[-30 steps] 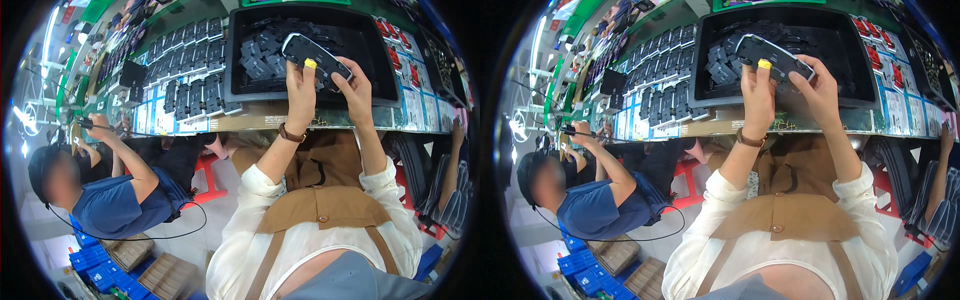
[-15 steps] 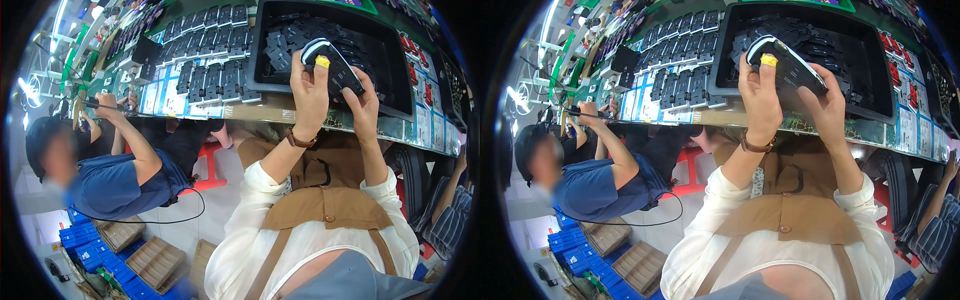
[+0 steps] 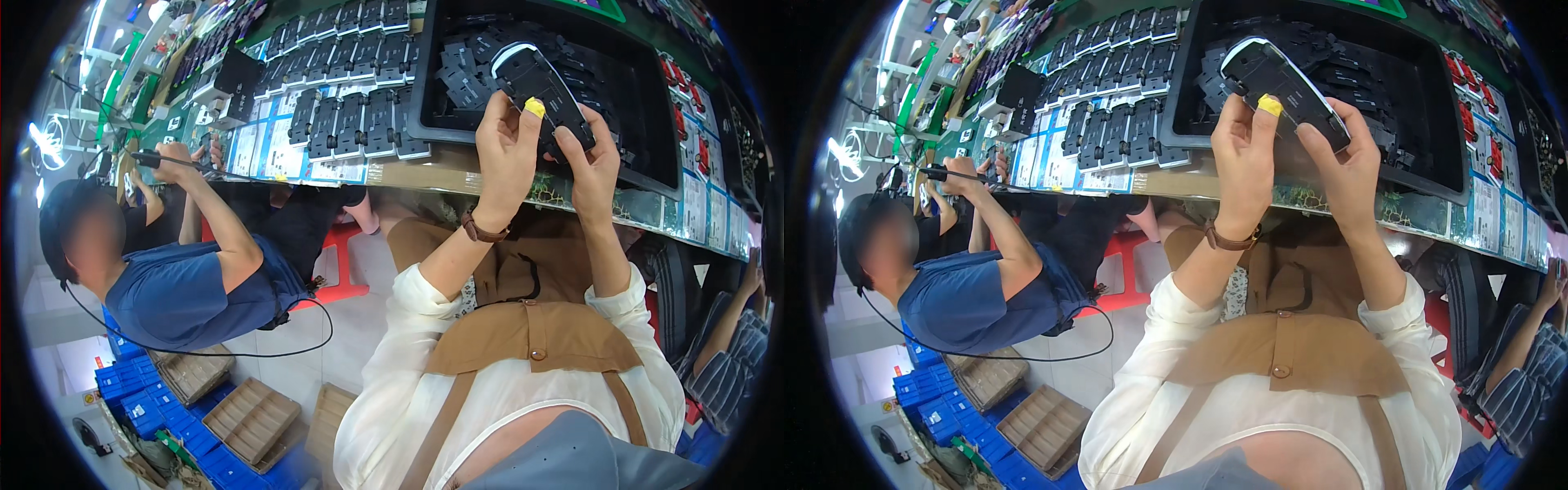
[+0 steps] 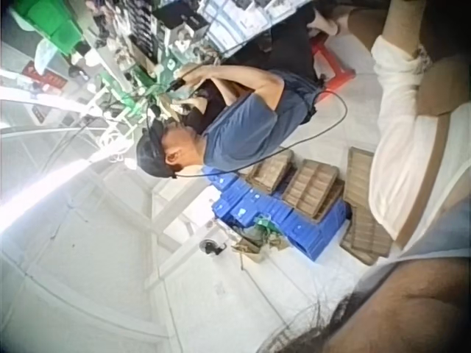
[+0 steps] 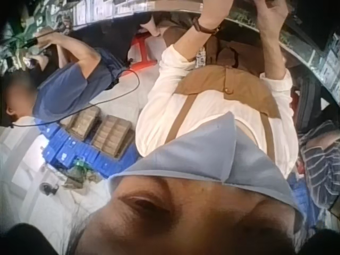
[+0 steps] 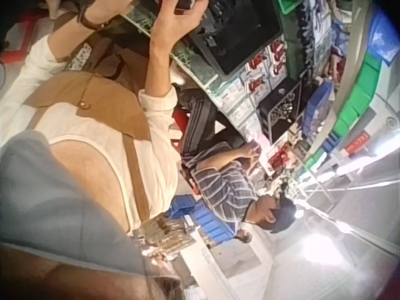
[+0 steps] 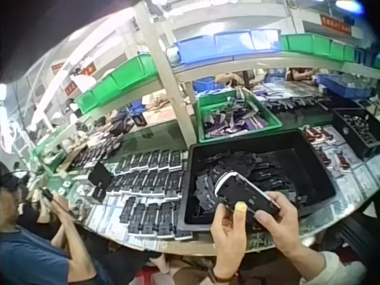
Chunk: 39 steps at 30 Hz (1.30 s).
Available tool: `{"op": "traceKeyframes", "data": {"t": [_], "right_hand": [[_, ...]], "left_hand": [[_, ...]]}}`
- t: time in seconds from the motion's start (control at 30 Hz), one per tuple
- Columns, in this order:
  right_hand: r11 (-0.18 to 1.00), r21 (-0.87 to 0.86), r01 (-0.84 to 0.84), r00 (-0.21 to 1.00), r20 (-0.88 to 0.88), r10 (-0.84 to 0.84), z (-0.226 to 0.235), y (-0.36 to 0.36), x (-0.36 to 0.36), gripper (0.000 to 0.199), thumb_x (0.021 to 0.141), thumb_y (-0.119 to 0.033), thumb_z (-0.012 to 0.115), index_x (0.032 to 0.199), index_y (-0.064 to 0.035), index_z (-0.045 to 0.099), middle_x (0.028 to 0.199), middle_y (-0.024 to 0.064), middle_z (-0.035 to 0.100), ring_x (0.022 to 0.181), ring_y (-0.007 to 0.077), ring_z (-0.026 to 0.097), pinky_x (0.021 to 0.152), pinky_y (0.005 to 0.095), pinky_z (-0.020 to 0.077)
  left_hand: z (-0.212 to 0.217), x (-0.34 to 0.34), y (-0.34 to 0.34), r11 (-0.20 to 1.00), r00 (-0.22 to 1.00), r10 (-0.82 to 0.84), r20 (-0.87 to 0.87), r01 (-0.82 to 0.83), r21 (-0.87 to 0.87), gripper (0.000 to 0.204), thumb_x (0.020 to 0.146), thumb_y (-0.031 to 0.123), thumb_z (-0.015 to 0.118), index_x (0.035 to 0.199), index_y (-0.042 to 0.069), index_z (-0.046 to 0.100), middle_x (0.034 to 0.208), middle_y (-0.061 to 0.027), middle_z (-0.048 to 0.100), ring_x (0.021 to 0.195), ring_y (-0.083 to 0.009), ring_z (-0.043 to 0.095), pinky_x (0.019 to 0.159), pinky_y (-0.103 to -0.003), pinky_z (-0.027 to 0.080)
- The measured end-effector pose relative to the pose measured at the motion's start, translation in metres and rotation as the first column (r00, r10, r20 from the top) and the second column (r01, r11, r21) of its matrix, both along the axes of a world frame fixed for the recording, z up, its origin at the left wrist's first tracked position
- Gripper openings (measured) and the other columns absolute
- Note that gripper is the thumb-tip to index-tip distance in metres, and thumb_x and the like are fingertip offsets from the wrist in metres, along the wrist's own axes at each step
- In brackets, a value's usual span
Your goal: Assembling, inspecting, and packing plastic toy car components at a factory workstation.
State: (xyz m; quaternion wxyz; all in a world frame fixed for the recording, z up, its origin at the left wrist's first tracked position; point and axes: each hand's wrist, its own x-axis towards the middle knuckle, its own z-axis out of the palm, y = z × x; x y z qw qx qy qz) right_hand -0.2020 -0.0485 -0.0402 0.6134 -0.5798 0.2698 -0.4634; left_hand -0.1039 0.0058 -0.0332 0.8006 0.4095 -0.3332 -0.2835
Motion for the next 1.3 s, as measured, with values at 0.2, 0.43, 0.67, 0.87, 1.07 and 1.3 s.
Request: {"op": "traceKeyframes", "data": {"t": [0.2, 0.43, 0.67, 0.87, 1.07, 1.3], "right_hand": [[0.991, -0.122, -0.052, 0.996, -0.083, 0.042, 0.007, 0.004, 0.003, 0.043, 0.084, -0.014, 0.058, 0.122, -0.0007, 0.044, 0.111, 0.0075, 0.052, 0.094, 0.0099, 0.052, 0.079, 0.0207, 0.0421], [0.935, -0.345, 0.088, 0.966, -0.198, -0.164, 0.014, -0.056, -0.070, 0.049, 0.092, -0.028, 0.042, 0.132, -0.0004, 0.034, 0.127, 0.0186, 0.044, 0.112, 0.0246, 0.050, 0.093, 0.0337, 0.0427], [0.902, -0.326, 0.282, 0.796, -0.446, -0.410, -0.021, -0.126, -0.240, 0.048, 0.090, -0.035, 0.050, 0.128, -0.0061, 0.045, 0.121, 0.0098, 0.053, 0.108, 0.0164, 0.052, 0.089, 0.0300, 0.0422], [0.871, -0.246, 0.426, 0.764, -0.418, -0.491, -0.024, -0.118, -0.255, 0.029, 0.090, -0.025, 0.053, 0.110, -0.0056, 0.059, 0.095, -0.0006, 0.059, 0.089, 0.0069, 0.054, 0.073, 0.0203, 0.0426], [0.546, -0.699, 0.461, 0.375, -0.405, -0.834, -0.041, -0.154, -0.290, 0.026, 0.080, -0.013, 0.064, 0.102, -0.0006, 0.057, 0.098, 0.0088, 0.060, 0.087, 0.0170, 0.060, 0.072, 0.0274, 0.0501], [0.588, -0.776, 0.228, -0.159, -0.626, -0.764, -0.067, -0.210, -0.266, 0.072, 0.075, -0.041, 0.066, 0.127, -0.0012, 0.036, 0.101, 0.0262, 0.057, 0.095, 0.0409, 0.055, 0.078, 0.0455, 0.0473]], "left_hand": [[0.004, 0.004, 0.005, 0.994, 0.995, 0.094, 0.032, -0.092, -0.054, 0.016, 0.088, 0.005, 0.051, 0.102, -0.001, 0.049, 0.091, -0.0030, 0.054, 0.078, -0.0055, 0.049, 0.067, -0.021, 0.043], [0.003, 0.213, 0.080, 0.670, 0.593, 0.493, 0.636, -0.725, 0.157, 0.042, 0.091, 0.023, 0.049, 0.123, -0.004, 0.043, 0.090, -0.0121, 0.056, 0.075, -0.0186, 0.053, 0.066, -0.031, 0.046], [-0.077, 0.434, 0.183, 0.267, -0.135, -0.718, 0.683, -0.959, 0.091, 0.025, 0.079, 0.008, 0.050, 0.102, 0.000, 0.057, 0.102, -0.0204, 0.054, 0.085, -0.0340, 0.052, 0.077, -0.040, 0.043], [-0.091, 0.470, 0.212, 0.591, -0.065, -0.519, 0.852, -0.748, 0.302, 0.033, 0.082, 0.007, 0.048, 0.113, 0.001, 0.055, 0.095, -0.0179, 0.060, 0.089, -0.0298, 0.055, 0.080, -0.037, 0.043], [-0.089, 0.452, 0.157, 0.288, 0.769, -0.095, 0.632, -0.586, 0.757, 0.033, 0.087, 0.025, 0.049, 0.097, -0.004, 0.060, 0.073, -0.0022, 0.053, 0.064, -0.0121, 0.041, 0.058, -0.029, 0.035], [-0.030, 0.337, 0.079, 0.349, 0.350, 0.176, 0.920, -0.896, 0.274, 0.033, 0.087, 0.016, 0.052, 0.115, -0.002, 0.055, 0.112, -0.0174, 0.056, 0.102, -0.0266, 0.052, 0.090, -0.034, 0.039]]}}
